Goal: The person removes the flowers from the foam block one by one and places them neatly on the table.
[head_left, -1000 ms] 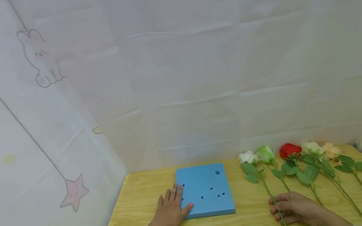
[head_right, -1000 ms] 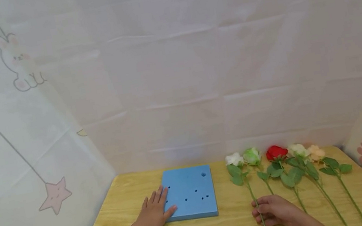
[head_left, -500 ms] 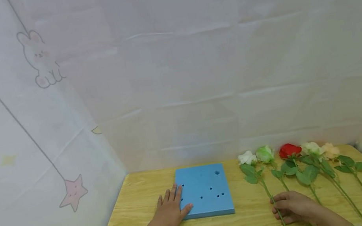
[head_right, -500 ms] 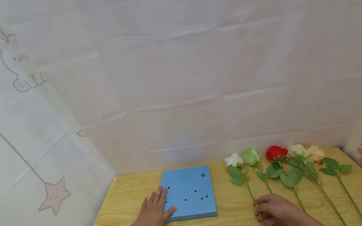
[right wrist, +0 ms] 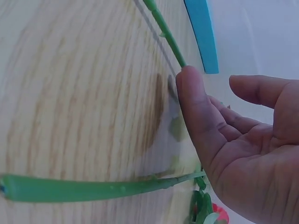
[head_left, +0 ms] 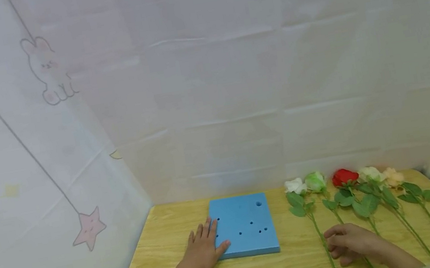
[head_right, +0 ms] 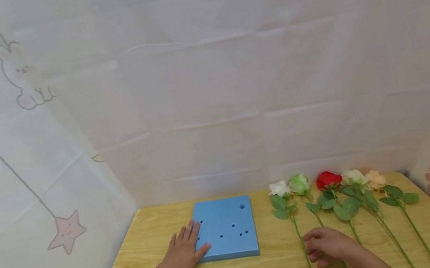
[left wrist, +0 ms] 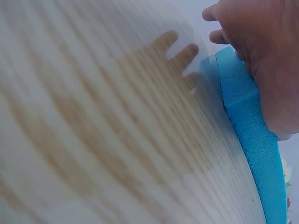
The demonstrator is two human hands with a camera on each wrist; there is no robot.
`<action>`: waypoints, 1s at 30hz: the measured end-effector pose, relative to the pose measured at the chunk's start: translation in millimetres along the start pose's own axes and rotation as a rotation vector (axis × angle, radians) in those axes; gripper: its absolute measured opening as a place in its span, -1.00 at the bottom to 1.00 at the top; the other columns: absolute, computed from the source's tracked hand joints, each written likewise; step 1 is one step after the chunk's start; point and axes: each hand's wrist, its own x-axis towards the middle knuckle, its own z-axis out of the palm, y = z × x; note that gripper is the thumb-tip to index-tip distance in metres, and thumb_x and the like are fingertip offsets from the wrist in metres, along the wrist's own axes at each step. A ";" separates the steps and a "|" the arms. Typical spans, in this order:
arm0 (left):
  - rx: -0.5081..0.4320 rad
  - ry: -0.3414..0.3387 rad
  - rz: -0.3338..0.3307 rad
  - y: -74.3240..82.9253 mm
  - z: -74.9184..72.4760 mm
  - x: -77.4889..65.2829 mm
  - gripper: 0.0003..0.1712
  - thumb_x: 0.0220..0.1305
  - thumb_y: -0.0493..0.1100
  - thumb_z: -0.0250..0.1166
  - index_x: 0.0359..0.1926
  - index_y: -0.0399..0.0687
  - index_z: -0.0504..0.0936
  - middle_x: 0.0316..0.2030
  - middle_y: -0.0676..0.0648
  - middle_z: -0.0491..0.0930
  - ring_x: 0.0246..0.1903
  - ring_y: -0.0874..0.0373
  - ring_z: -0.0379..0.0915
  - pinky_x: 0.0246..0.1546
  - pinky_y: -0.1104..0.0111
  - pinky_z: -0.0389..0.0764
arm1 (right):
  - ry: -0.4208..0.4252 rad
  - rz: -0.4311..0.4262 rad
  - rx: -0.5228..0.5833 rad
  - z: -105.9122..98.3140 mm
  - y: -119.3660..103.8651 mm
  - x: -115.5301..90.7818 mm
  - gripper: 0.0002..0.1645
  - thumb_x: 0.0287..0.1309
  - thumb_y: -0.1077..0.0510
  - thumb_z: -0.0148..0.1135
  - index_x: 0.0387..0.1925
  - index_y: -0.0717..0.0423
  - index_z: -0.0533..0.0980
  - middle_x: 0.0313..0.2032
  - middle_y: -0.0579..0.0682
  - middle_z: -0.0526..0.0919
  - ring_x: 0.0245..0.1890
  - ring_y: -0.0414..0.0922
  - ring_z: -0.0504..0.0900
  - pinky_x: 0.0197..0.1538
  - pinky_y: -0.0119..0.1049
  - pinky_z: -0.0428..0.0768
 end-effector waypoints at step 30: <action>-0.014 0.013 0.017 -4.4 7.3 -1.6 0.06 0.42 0.54 -0.19 0.63 -0.06 -0.04 0.60 -0.21 -0.13 0.52 -0.34 -0.09 0.37 -0.37 0.01 | 0.013 -0.102 0.034 -13.8 5.4 -19.3 -0.34 0.51 0.08 0.09 0.32 0.57 0.25 -0.12 0.09 0.69 -0.13 0.05 0.72 -0.11 -0.05 0.71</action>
